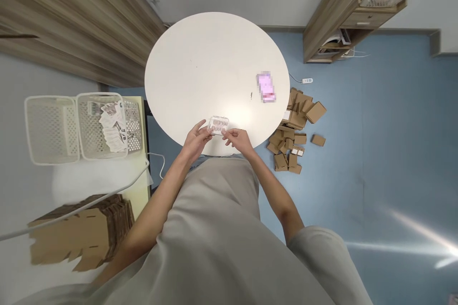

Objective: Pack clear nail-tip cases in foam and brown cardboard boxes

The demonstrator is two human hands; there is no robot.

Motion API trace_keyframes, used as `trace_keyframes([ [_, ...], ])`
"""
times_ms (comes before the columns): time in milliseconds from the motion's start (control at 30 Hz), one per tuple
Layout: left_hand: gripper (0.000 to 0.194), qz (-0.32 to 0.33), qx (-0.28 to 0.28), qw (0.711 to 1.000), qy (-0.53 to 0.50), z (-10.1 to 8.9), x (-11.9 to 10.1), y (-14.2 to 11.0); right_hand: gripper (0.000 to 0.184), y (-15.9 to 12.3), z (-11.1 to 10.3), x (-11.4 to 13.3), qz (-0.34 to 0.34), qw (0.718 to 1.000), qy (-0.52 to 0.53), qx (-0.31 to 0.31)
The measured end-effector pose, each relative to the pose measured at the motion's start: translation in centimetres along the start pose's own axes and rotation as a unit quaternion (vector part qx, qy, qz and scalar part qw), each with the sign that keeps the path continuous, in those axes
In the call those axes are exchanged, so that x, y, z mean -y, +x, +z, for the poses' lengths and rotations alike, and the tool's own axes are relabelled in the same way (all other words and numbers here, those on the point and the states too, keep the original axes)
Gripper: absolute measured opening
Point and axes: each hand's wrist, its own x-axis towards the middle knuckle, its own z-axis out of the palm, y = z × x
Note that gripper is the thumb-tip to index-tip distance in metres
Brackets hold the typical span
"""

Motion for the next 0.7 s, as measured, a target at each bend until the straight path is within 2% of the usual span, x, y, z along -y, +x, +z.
trace_keyframes([
  [167,0.086,0.032,-0.052,0.998,0.021,-1.9,0.8,-0.2,0.049,1.2,1.5,-0.8,0.014,0.999,-0.024,0.026],
  [267,0.071,0.044,-0.094,0.994,0.028,-3.8,1.7,-0.2,0.044,2.6,3.4,-1.6,0.024,0.997,-0.057,0.044],
  [433,0.044,0.047,-0.178,0.981,0.052,-8.7,3.5,0.9,0.028,6.5,8.4,-3.3,0.032,0.986,-0.153,0.059],
  [567,0.034,0.058,-0.224,0.971,0.057,-12.8,4.2,2.8,0.022,9.9,13.0,-3.7,0.035,0.966,-0.255,0.036],
  [700,0.032,0.044,-0.249,0.962,0.1,-15.7,4.0,5.2,0.022,12.4,17.0,-3.9,0.041,0.951,-0.306,-0.005],
])
